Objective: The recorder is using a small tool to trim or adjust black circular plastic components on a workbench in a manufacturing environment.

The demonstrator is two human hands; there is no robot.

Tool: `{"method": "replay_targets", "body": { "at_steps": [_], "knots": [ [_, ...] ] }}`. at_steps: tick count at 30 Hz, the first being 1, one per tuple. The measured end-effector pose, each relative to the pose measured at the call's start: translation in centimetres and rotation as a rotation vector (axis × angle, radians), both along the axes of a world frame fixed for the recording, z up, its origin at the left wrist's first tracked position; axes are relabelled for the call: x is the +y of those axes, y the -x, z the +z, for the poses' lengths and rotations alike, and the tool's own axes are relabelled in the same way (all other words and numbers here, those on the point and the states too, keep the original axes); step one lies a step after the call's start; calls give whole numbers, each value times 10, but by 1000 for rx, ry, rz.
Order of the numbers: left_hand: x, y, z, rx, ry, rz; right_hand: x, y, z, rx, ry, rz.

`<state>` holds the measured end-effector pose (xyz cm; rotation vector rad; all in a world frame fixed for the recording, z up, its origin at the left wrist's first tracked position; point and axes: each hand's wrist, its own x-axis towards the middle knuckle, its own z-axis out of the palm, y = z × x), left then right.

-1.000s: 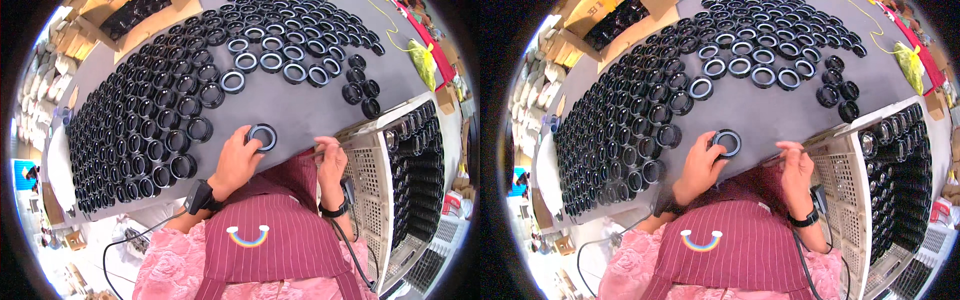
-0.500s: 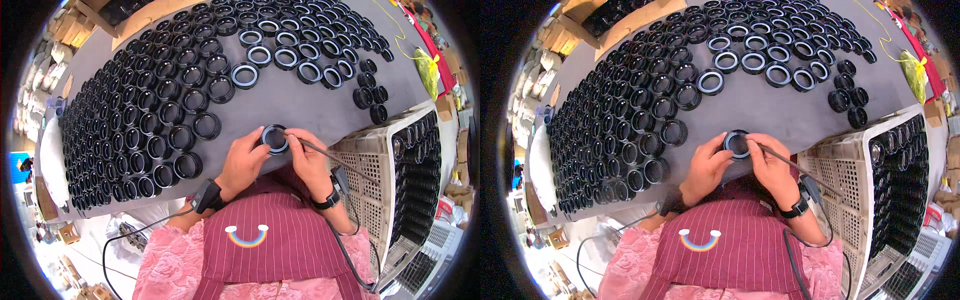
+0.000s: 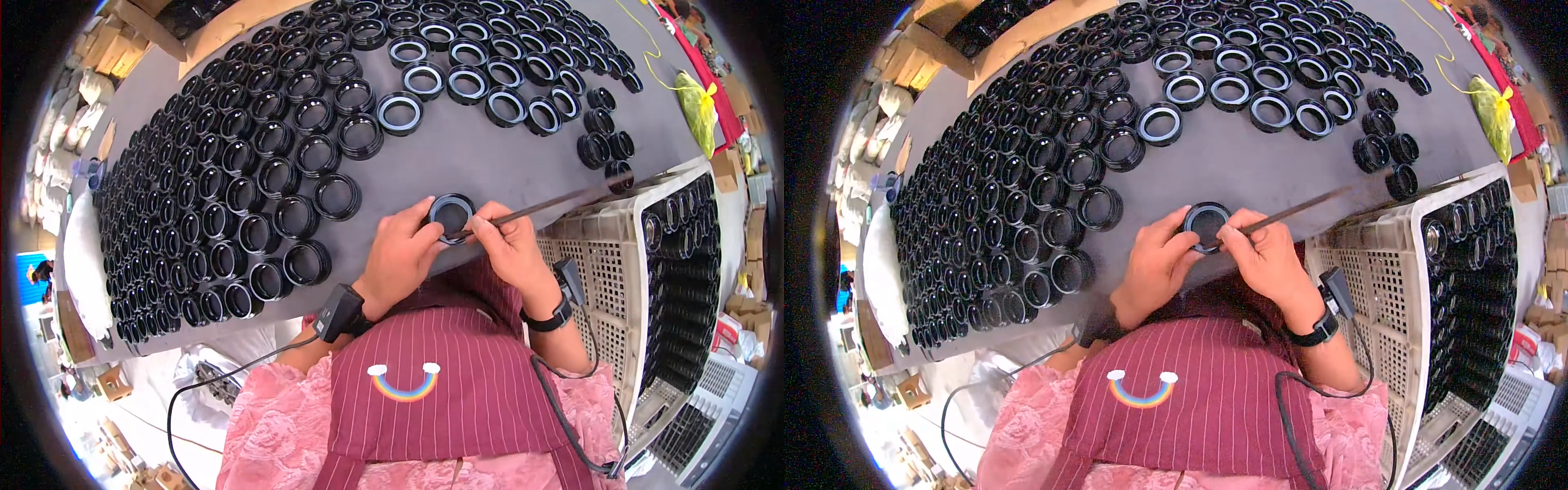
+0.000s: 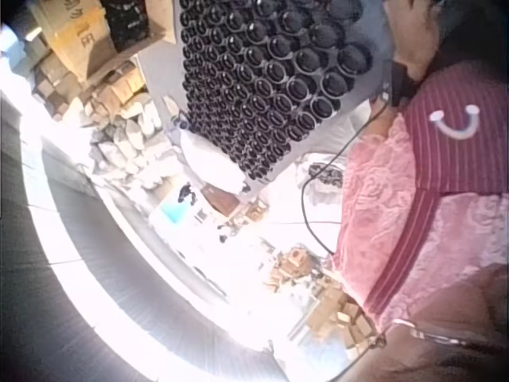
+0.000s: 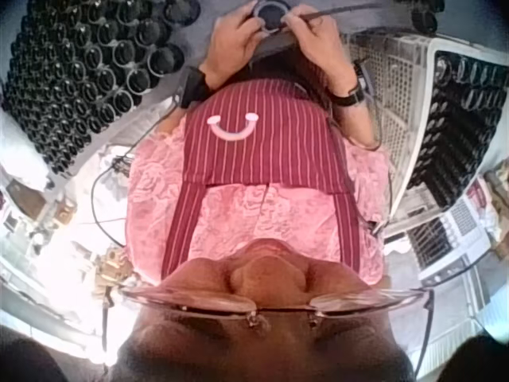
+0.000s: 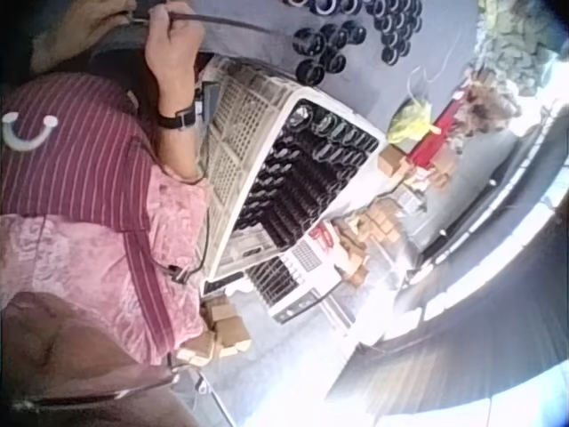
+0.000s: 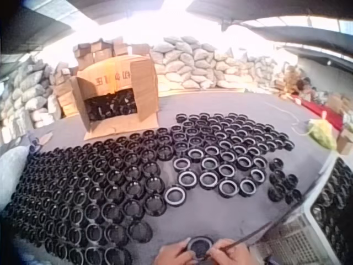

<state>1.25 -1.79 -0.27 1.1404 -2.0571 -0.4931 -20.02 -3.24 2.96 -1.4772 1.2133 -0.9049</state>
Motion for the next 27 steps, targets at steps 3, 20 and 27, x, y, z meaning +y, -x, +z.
{"method": "replay_targets", "body": {
  "at_steps": [3, 20, 27],
  "knots": [
    [-2, 1, -4, 20, 39, 13, 3, -3, 2, -62, -49, -43],
    [-3, 0, 0, 23, 4, -16, -6, -7, 27, 534, 379, -37],
    [-3, -2, -3, 29, -7, -20, -17, -14, 27, 689, 519, -104]
  ]
}}
